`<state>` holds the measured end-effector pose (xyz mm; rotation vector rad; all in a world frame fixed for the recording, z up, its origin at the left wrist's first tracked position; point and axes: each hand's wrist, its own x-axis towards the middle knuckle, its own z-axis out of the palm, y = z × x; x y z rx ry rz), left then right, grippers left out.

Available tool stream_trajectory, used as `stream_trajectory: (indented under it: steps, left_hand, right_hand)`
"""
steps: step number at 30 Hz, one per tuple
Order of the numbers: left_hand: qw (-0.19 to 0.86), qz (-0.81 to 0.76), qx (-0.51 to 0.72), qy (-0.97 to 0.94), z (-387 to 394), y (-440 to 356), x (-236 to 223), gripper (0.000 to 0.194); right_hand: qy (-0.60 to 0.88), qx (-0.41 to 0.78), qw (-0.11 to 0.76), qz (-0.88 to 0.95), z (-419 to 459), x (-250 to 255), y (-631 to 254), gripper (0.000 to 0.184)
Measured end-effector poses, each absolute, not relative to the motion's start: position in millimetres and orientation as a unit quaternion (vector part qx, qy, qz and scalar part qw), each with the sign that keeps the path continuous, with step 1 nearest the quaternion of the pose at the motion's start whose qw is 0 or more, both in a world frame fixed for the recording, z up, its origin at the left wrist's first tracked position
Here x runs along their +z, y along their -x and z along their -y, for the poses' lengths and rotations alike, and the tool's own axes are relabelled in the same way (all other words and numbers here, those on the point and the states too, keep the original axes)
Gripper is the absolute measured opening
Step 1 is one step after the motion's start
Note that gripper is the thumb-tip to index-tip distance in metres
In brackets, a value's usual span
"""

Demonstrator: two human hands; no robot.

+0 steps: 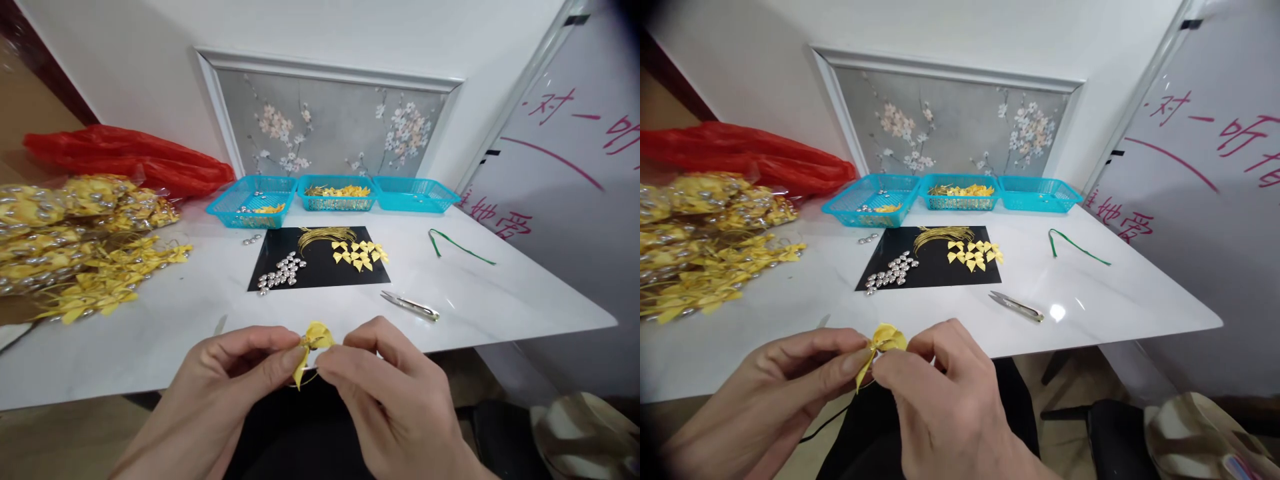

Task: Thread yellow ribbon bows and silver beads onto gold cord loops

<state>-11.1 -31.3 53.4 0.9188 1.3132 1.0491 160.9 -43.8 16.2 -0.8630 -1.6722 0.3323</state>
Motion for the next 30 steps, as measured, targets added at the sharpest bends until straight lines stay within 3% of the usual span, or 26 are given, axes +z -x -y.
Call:
stream_trajectory:
  steps: [5,30]
  left_hand:
    - [0.583,-0.554,0.448,-0.391,30.2,11.7,50.6,0.025]
    - [0.613,-0.544,0.422,-0.387,29.1,17.8,42.6,0.02]
  right_hand:
    - [0.378,0.079,0.565,0.729,41.2,14.6,-159.9,0.023]
    - [0.398,0.151,0.538,0.728,39.4,21.0,-162.6,0.022]
